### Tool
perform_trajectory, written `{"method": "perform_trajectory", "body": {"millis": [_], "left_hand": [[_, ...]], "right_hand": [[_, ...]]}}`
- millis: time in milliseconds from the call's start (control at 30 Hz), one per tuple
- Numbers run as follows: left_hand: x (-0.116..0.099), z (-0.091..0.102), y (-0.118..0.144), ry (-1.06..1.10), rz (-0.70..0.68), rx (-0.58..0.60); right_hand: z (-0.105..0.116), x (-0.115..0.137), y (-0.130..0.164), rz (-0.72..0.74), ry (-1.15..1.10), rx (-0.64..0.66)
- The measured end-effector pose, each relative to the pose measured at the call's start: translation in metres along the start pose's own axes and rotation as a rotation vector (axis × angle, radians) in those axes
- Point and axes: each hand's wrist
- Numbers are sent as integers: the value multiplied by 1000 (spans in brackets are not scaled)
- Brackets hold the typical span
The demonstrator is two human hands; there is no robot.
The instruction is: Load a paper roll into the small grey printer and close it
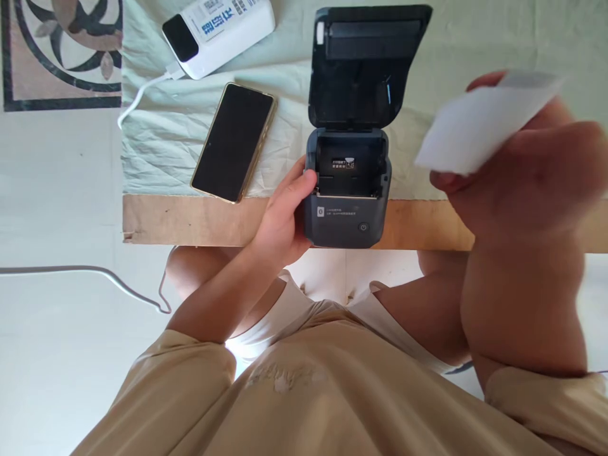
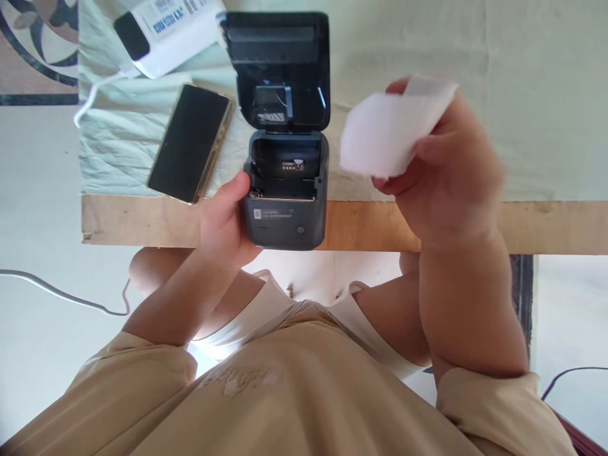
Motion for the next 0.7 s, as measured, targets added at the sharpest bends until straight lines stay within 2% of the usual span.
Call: {"method": "perform_trajectory", "body": {"millis": [67, 100, 167, 233, 300, 467, 533, 567, 633, 700], "left_hand": [[0, 2, -1, 34, -6, 1], [0, 2, -1, 44, -11, 3], [0, 2, -1, 46, -24, 7], [-1, 1, 0, 37, -25, 10], [-2, -1, 0, 34, -13, 15], [-3, -2, -1, 44, -8, 32], [-4, -3, -1, 51, -10, 26], [-5, -3, -2, 55, -12, 19], [-6, -4, -2, 51, -13, -5], [-6, -4, -2, 37, -6, -21]], "right_hand": [[-4, -20, 4, -94, -11, -115], [-6, -24, 5, -132, 18, -182], [-11, -24, 6, -134, 174, -218], [-13, -16, 4, -62, 350, -136], [-14, -11, 2, -40, 436, -43], [-18, -14, 1, -210, 476, 25], [-16, -11, 1, -205, 470, 8], [-13, -9, 1, -158, 454, -57], [-2, -3, 0, -22, 440, -287], [13, -3, -1, 32, 516, -485]]}}
Point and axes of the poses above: each hand's wrist, its own y-axis away from the middle knuckle, its own z-axis out of the back of the hand, x = y × z, and after that the axes turned 3 degrees about -x, right-handed
